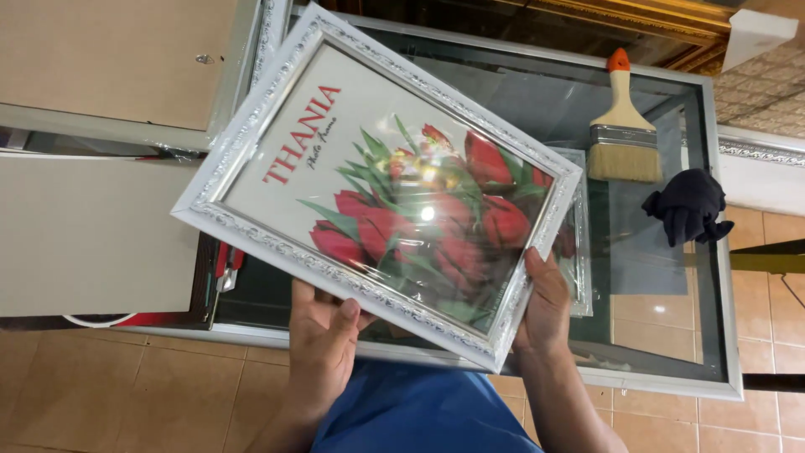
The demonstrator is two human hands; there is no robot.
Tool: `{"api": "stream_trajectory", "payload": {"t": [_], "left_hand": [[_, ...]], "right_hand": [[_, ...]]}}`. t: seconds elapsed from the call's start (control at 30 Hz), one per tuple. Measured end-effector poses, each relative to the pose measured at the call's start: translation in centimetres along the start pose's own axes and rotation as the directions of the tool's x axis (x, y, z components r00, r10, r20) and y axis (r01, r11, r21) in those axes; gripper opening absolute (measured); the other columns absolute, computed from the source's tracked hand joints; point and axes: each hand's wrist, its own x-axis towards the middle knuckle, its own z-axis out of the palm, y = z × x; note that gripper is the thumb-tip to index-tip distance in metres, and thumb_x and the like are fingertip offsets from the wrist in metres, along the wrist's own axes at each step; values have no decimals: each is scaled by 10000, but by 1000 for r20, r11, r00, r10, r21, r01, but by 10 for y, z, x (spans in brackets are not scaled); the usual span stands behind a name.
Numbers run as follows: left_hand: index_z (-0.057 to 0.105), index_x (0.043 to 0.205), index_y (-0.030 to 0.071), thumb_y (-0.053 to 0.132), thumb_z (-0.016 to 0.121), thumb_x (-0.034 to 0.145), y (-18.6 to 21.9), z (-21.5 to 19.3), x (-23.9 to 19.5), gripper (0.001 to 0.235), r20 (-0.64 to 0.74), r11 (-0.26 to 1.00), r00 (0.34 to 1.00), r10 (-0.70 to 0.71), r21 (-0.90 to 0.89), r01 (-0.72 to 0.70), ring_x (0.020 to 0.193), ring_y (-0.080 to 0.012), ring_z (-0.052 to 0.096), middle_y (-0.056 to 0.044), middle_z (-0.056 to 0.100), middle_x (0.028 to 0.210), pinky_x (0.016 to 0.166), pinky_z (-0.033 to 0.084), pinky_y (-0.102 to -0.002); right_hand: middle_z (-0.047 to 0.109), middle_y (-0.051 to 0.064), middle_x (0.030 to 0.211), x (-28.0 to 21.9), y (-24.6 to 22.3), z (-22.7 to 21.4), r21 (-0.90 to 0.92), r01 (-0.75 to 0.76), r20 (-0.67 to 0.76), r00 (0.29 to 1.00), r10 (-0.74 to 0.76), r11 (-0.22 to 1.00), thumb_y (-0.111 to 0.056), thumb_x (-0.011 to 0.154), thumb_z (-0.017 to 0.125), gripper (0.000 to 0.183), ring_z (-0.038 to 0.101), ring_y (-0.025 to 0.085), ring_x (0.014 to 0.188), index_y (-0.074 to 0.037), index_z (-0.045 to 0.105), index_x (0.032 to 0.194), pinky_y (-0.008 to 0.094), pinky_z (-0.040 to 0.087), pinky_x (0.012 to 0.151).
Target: Cleaning a picture frame glass and assembling the frame components.
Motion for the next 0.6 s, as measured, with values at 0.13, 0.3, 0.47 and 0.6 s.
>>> {"api": "stream_trajectory", "payload": {"t": [0.13,0.3,0.47,0.6], "left_hand": [[337,1505,7,-9,568,1034,4,0,6,525,24,981,999,-30,-193,34,1197,-289,637,-226,564,1392,1050,539,-423],[451,1359,-66,-30,599,1011,47,-37,35,380,-79,972,995,57,-223,-73,884,-182,732,-173,679,1128,788,637,-257],[616,1304,5,66,667,998,155,-90,91,316,-309,954,909,280,197,-227,739,-90,710,-33,733,995,663,600,-164],[662,1266,7,125,761,925,214,-217,161,375,-449,957,845,291,147,-252,1136,-204,806,-115,782,1240,1150,700,-327]], "right_hand": [[721,98,1141,2,10,6,-6,1,53,999,-1,1000,-131,1033,578,339,709,151,885,-43,570,1361,290,564,805],[575,207,1419,-6,-12,27,-59,-40,346,937,58,997,-410,991,700,787,616,325,1240,-67,305,1579,467,489,1041],[451,372,1510,-47,-55,-22,-268,42,727,665,173,963,-252,1101,648,678,525,480,1372,43,271,1582,611,489,1134],[583,348,1425,-99,-70,-59,-548,-127,532,710,462,827,-521,1093,730,753,573,471,1348,98,473,1439,617,498,1098]]}}
